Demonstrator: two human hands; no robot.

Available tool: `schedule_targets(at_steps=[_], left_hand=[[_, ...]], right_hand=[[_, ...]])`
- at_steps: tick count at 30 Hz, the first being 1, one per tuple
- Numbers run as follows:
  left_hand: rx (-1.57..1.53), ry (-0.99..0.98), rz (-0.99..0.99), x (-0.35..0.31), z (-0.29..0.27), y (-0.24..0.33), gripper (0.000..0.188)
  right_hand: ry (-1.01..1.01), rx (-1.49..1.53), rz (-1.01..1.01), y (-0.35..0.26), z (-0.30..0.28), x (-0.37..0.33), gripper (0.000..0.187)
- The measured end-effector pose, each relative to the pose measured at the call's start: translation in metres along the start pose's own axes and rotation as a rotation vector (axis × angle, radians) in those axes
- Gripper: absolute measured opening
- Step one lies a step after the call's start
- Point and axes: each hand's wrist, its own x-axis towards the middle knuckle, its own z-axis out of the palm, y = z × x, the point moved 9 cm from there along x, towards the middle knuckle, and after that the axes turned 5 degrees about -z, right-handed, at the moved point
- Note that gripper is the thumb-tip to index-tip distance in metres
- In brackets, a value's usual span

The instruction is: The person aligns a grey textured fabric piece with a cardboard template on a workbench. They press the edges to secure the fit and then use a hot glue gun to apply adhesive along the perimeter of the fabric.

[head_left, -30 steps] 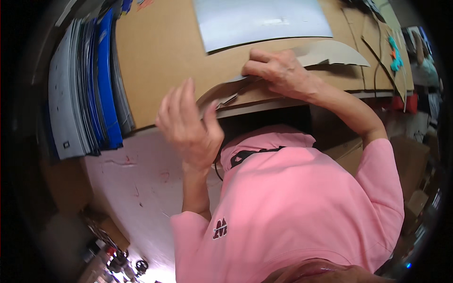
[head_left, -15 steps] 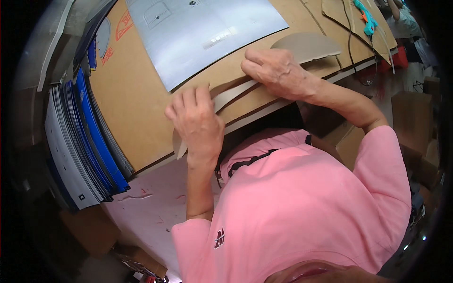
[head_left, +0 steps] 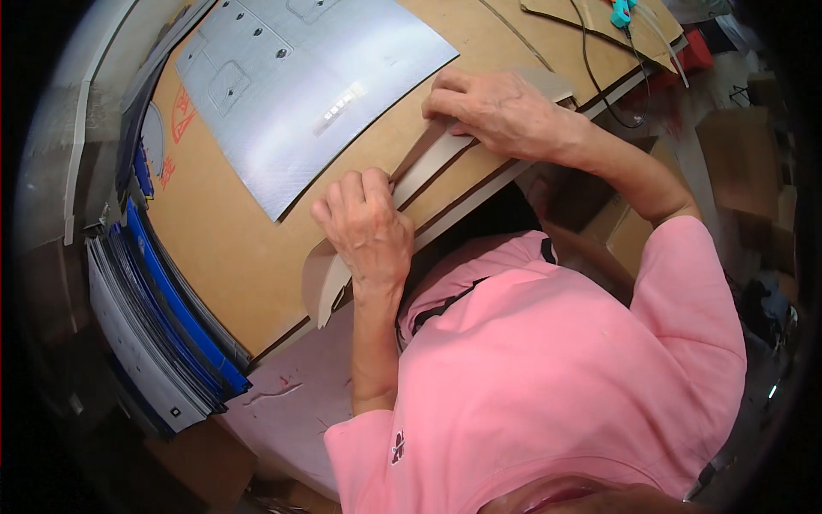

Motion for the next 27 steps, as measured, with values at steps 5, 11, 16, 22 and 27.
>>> schedule_targets(at_steps=[5,11,16,22,27], left_hand=[[0.111,-0.032,0.005,-0.001,0.004,0.004,0.012],[-0.116,0.045,0.146,0.020,0.004,0.058,0.016],[-0.268,0.036,0.113,0.028,0.026,0.052,0.021],[-0.328,0.097,0.075,0.029,0.021,0.051,0.018],[-0.383,0.067,0.171,0.036,0.023,0.056,0.020]], right_hand=[[0.027,-0.043,0.045,-0.003,-0.002,-0.004,0.012],[0.048,-0.007,-0.021,-0.002,-0.003,-0.010,0.014],[0.097,0.060,0.115,0.037,-0.030,-0.026,0.025],[0.034,0.002,0.230,0.048,-0.035,-0.042,0.017],[0.128,-0.184,0.044,0.024,-0.033,-0.055,0.008]])
